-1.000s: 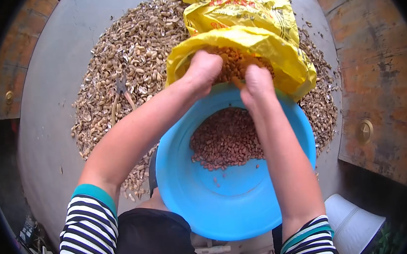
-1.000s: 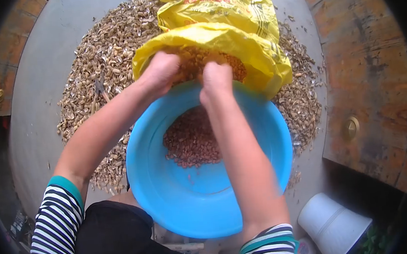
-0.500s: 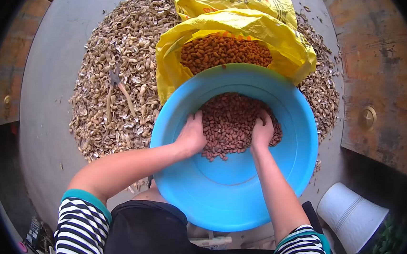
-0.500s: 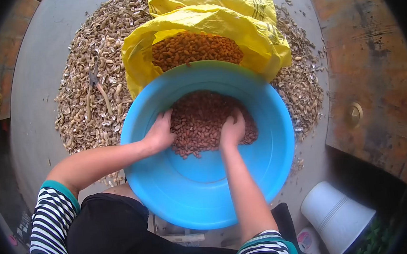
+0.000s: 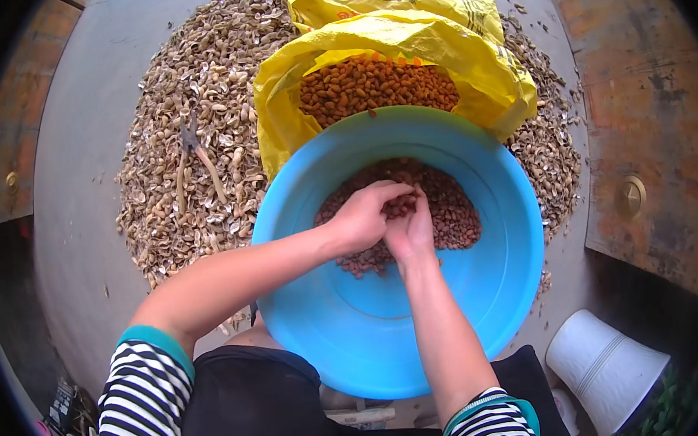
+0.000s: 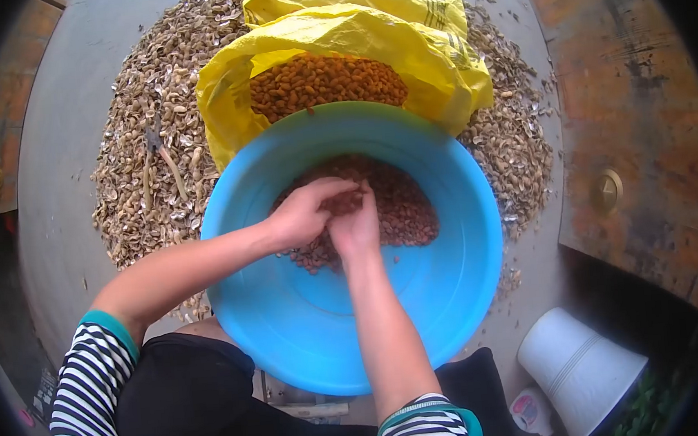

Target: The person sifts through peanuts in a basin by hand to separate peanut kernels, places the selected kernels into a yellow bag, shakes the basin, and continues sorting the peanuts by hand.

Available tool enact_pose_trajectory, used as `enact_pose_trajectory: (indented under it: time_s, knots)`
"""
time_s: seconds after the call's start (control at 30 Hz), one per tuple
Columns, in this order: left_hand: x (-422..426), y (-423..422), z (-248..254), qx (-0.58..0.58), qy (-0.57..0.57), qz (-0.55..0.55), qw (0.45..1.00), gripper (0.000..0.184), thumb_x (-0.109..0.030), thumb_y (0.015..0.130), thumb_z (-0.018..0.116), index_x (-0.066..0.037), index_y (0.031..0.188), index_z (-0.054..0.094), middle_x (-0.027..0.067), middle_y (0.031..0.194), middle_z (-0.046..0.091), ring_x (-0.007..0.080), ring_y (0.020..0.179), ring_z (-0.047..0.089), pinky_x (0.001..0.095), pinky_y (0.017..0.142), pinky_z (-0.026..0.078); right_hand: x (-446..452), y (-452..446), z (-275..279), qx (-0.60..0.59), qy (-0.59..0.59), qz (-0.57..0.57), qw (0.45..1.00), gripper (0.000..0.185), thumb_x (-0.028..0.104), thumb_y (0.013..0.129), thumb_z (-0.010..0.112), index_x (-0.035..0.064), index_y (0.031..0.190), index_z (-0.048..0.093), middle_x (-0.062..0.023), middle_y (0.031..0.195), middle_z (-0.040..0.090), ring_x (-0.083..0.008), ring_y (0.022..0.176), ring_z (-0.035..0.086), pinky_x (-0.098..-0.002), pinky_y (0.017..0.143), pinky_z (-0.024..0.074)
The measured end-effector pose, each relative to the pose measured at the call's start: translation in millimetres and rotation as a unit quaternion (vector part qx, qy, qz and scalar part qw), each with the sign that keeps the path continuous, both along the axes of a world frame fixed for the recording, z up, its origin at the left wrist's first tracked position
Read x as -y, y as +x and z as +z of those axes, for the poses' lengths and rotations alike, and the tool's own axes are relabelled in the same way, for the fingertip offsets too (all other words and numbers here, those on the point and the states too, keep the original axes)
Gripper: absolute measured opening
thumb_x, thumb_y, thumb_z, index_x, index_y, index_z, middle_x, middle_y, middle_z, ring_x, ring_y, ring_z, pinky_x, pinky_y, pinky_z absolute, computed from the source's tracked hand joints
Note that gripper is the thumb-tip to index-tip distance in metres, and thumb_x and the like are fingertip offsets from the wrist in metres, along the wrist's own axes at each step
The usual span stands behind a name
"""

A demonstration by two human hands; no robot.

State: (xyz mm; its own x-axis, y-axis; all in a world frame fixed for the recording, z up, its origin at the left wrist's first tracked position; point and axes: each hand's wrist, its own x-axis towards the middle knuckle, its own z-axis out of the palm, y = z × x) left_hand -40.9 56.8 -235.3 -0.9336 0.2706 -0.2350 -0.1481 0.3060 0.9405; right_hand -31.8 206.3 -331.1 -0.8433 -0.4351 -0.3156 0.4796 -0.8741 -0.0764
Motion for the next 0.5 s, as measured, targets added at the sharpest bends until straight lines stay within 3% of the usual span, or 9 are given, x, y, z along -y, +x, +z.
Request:
enact_pose_trajectory:
  time_s: [0.03,0.1,0.13,0.23,0.37,0.5]
  knots:
    - [5.4,0.6,7.9,-0.001,0.057,0.011,0.998,0.05,0.015,0.075,0.045,0.002,0.122,0.055,0.0147,0.121,0.056,0.0243,0.113,0.055,0.033,0.096,0.045,7.3,-3.1,23.4,0.001,0.0,-0.001,1.0,0.03,0.031,0.099,0.041,0.0083,0.114,0.056,-0.0066,0.113,0.059,-0.0187,0.104,0.056,-0.0337,0.089,0.0457]
    - [19.1,1.9,20.4,0.055,0.106,0.045,0.992,0.053,0.019,0.075,0.038,0.001,0.121,0.056,0.0118,0.118,0.059,0.0209,0.111,0.057,0.0325,0.094,0.048,19.8,-9.7,67.9,0.149,0.15,-0.055,0.976,0.026,0.027,0.099,0.041,0.0098,0.109,0.057,-0.0064,0.109,0.061,-0.0216,0.103,0.056,-0.0376,0.089,0.0472]
    - [24.7,0.8,31.3,0.143,0.14,0.093,0.975,0.051,0.017,0.077,0.037,0.001,0.121,0.057,0.0105,0.117,0.061,0.0179,0.105,0.059,0.031,0.089,0.051,19.4,-10.5,70.9,0.148,0.15,-0.055,0.976,0.026,0.027,0.099,0.041,0.0098,0.109,0.057,-0.0064,0.109,0.061,-0.0216,0.103,0.056,-0.0376,0.089,0.0472]
    - [41.1,4.7,30.5,0.174,0.151,0.137,0.963,0.047,0.015,0.078,0.038,0.002,0.12,0.057,0.0108,0.115,0.061,0.0163,0.099,0.06,0.0284,0.084,0.052,13.0,-9.5,71.7,0.186,0.073,-0.063,0.978,0.024,0.026,0.098,0.042,0.0093,0.105,0.058,-0.007,0.103,0.062,-0.0262,0.1,0.057,-0.043,0.087,0.0489]
    - [50.2,18.6,12.1,0.217,0.141,0.14,0.956,0.043,0.013,0.078,0.04,0.004,0.115,0.058,0.0096,0.103,0.062,0.0142,0.09,0.06,0.026,0.078,0.053,12.1,-9.7,82.1,0.179,0.061,-0.041,0.981,0.024,0.027,0.098,0.043,0.0094,0.105,0.058,-0.0066,0.103,0.062,-0.0254,0.099,0.057,-0.0428,0.088,0.0485]
    - [52.5,30.4,8.9,0.249,0.139,0.13,0.95,0.037,0.012,0.078,0.043,0.005,0.11,0.06,0.0064,0.091,0.061,0.0116,0.08,0.06,0.0249,0.074,0.053,20.8,-24.7,113.0,0.186,0.021,-0.025,0.982,0.024,0.028,0.098,0.045,0.0098,0.105,0.059,-0.0061,0.103,0.062,-0.025,0.098,0.057,-0.036,0.079,0.0487]
